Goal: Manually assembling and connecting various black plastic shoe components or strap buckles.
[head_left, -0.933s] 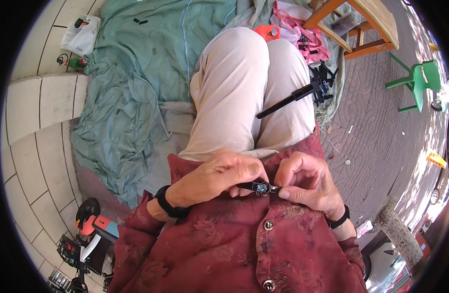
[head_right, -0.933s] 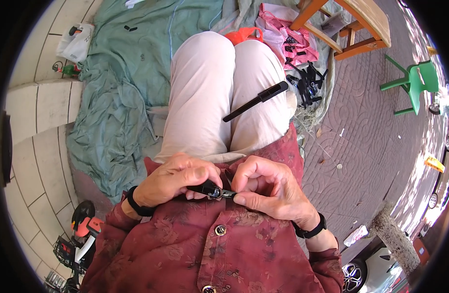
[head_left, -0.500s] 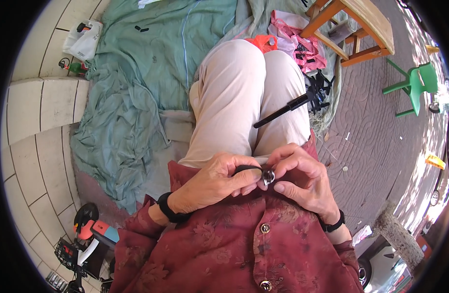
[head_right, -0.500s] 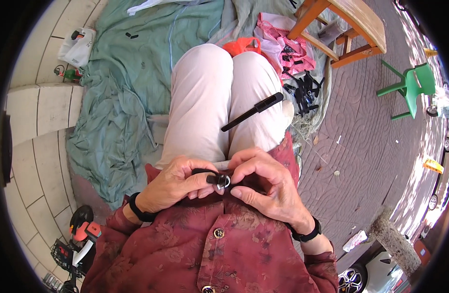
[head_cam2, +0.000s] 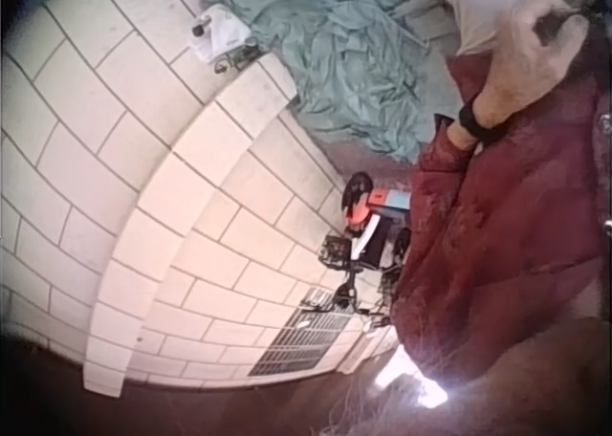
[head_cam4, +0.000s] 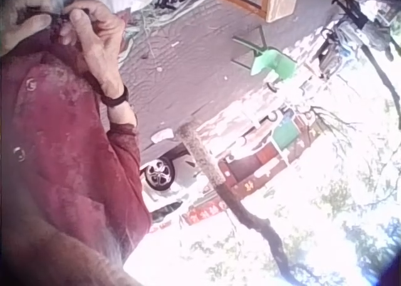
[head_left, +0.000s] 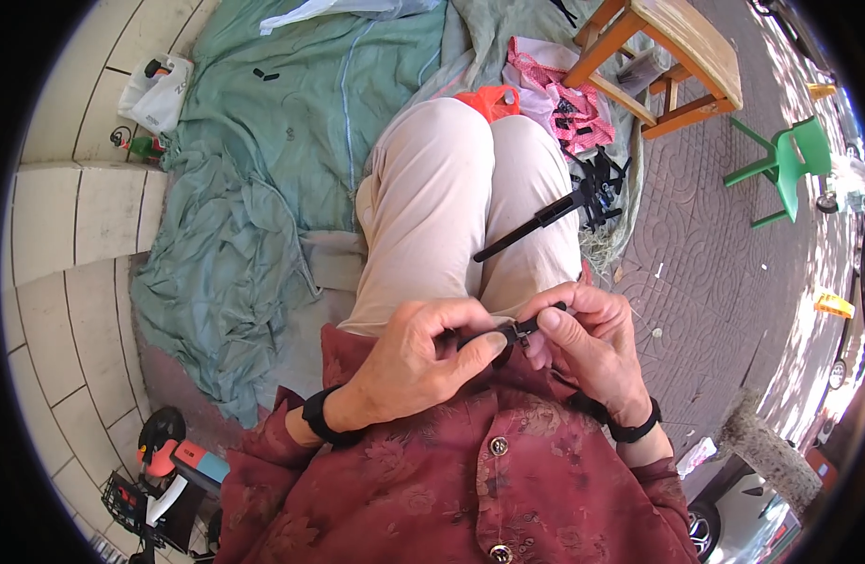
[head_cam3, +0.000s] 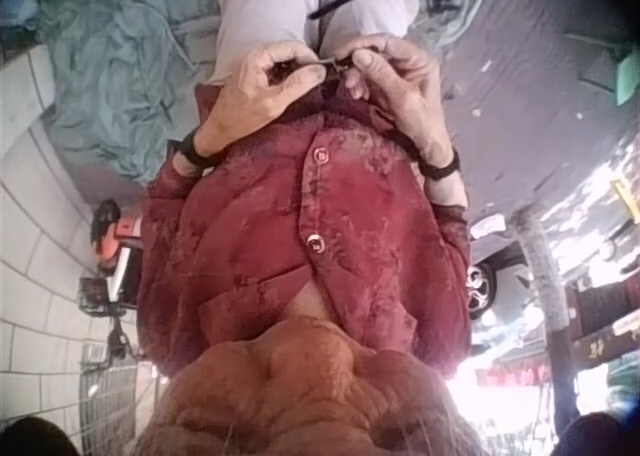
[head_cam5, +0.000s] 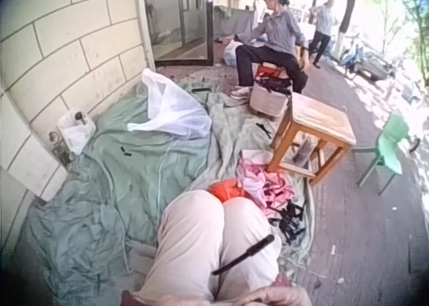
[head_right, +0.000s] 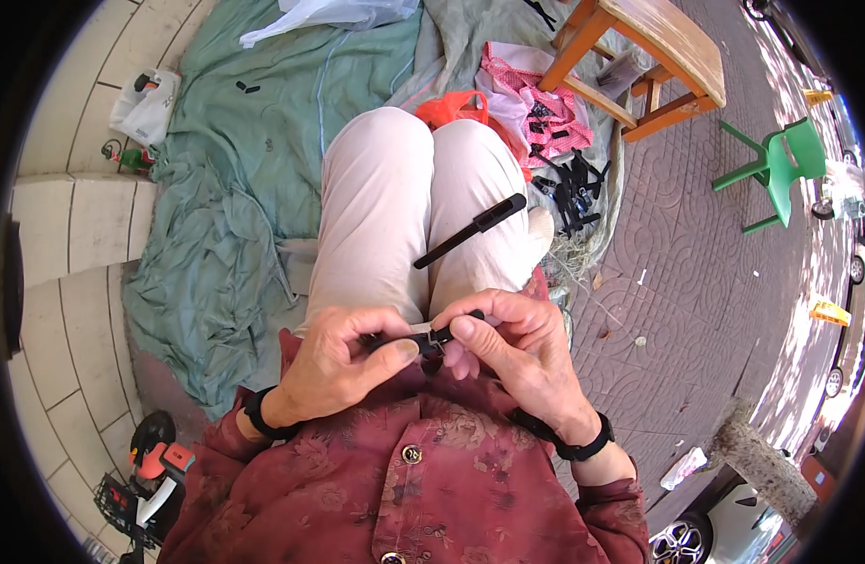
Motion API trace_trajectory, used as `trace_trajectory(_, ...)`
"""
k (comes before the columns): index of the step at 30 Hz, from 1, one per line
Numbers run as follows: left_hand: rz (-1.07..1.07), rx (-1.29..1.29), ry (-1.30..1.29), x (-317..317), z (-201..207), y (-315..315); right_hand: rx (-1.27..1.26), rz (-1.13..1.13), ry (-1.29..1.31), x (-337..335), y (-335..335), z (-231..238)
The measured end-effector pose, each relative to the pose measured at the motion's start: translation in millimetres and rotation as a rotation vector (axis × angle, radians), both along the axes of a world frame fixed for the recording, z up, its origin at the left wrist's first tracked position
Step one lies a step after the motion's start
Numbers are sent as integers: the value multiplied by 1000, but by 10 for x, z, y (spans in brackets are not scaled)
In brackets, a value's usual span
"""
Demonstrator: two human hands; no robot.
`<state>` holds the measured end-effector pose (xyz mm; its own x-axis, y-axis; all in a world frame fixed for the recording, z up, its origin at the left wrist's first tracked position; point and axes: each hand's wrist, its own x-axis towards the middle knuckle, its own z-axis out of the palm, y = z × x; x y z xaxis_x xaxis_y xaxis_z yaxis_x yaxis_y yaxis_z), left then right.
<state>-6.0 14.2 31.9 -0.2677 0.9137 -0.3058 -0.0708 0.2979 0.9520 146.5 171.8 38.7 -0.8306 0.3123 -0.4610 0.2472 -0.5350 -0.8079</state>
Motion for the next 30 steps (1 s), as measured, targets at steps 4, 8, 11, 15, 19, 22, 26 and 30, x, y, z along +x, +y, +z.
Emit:
trace_trajectory(4,113,-55,-13,-112,100,92,33,30,-14,-17,33,36)
trace_trajectory(8,-84,26,26,-185,38,188,93,19,-7,-70,0,99)
trace_trajectory(11,-148,114,26,-128,28,239,139,30,55,-92,-1,92)
trace_trajectory(15,-132,125,34,-96,40,276,94,49,31,-88,23,92)
trace_trajectory(19,-122,83,68,-64,71,287,-124,-12,60,-63,29,-44)
trace_trajectory(22,-140,94,50,-51,54,269,-294,-45,85,-69,27,-76)
trace_trajectory(26,-112,98,-62,-38,-21,213,-483,-31,101,-83,69,-97)
trace_trajectory(30,-80,100,-263,-10,-13,216,-482,-15,115,-88,83,-90)
